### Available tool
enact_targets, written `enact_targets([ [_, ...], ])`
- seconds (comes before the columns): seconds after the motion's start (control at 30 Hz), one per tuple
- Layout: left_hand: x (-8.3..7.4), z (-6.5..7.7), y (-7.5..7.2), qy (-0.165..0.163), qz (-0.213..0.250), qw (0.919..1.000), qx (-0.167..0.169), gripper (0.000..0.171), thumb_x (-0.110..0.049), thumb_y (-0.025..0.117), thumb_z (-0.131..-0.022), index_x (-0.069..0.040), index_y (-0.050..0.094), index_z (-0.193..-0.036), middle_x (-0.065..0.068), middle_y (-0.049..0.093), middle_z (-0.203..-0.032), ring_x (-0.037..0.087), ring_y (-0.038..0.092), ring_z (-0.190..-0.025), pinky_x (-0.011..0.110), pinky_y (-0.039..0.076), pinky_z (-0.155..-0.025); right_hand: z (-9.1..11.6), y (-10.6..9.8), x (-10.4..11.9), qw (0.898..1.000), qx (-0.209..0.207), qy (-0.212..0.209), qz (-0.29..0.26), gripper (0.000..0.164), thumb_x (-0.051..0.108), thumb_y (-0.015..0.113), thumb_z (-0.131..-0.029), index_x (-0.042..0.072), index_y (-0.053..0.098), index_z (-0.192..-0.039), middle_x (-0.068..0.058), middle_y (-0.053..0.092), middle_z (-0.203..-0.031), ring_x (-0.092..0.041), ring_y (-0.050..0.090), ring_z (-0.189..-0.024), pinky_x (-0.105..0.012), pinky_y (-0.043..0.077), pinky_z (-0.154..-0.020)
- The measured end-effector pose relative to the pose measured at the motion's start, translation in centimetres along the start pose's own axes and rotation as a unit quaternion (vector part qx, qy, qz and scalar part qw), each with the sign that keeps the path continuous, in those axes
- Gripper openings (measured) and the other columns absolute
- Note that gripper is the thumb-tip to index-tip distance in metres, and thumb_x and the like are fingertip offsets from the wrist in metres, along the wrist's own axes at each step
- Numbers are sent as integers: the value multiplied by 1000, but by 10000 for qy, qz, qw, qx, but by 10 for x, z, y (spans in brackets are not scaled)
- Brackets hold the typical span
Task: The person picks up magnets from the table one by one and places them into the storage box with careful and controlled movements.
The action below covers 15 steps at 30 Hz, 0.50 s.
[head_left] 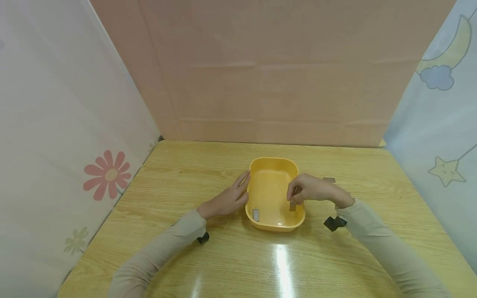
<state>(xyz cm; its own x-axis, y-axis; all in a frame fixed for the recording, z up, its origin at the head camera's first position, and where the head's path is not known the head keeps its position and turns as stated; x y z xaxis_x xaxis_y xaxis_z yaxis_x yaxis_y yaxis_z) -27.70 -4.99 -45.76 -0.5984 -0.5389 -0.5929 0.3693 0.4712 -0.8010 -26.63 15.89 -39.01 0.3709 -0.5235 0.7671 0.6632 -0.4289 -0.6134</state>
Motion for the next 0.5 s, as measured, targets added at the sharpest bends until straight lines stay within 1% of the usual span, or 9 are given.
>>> enact_targets([
  [0.07,0,0,0,9,-18,10000,-11,61,-20,35,-108,5,6,-156,8,-8,-166,27,29,-142,39,31,-112,0,0,0,10000,13,-23,-9,16,-9,58,-82,-3,71,-90,-8,72,-78,-22,65,-71,-40,54,-64],
  [0.17,0,0,0,28,-18,10000,-1,61,-20,34,-108,5,6,-156,9,-8,-165,27,30,-142,40,32,-111,-2,1,0,10000,25,-37,2,16,-9,59,-80,-4,71,-90,-8,72,-78,-21,65,-72,-40,54,-65],
  [0.3,-1,0,0,32,2,10000,20,62,-20,35,-108,5,6,-156,9,-8,-165,25,39,-136,38,36,-109,-4,2,-1,9998,-4,-109,172,15,-9,61,-79,-2,72,-88,-4,71,-80,-17,64,-71,-33,53,-63],
  [0.37,-1,0,0,35,6,10000,26,62,-20,35,-108,5,6,-156,9,-8,-165,24,42,-134,38,38,-108,-6,3,-1,9996,-18,-138,260,15,-9,61,-79,-2,72,-87,-2,70,-81,-15,63,-71,-29,52,-63],
  [0.5,-1,0,0,39,-2,10000,23,62,-19,36,-108,5,6,-156,8,-8,-165,24,42,-133,37,39,-107,-7,3,-1,9992,-36,-135,369,15,-9,61,-80,-1,72,-86,-1,70,-82,-13,63,-71,-28,52,-63],
])
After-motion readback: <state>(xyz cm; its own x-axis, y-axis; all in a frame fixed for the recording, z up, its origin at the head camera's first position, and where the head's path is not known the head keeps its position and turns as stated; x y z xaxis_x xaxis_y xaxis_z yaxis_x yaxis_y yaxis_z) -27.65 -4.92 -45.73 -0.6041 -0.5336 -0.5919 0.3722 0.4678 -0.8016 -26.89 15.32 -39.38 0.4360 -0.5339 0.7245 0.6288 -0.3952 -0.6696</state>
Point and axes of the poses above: each hand's wrist, its own z-axis away from the middle knuckle, its own y-axis out of the palm, x = y × z, the point moved 7 cm from there along -z, towards the middle knuckle
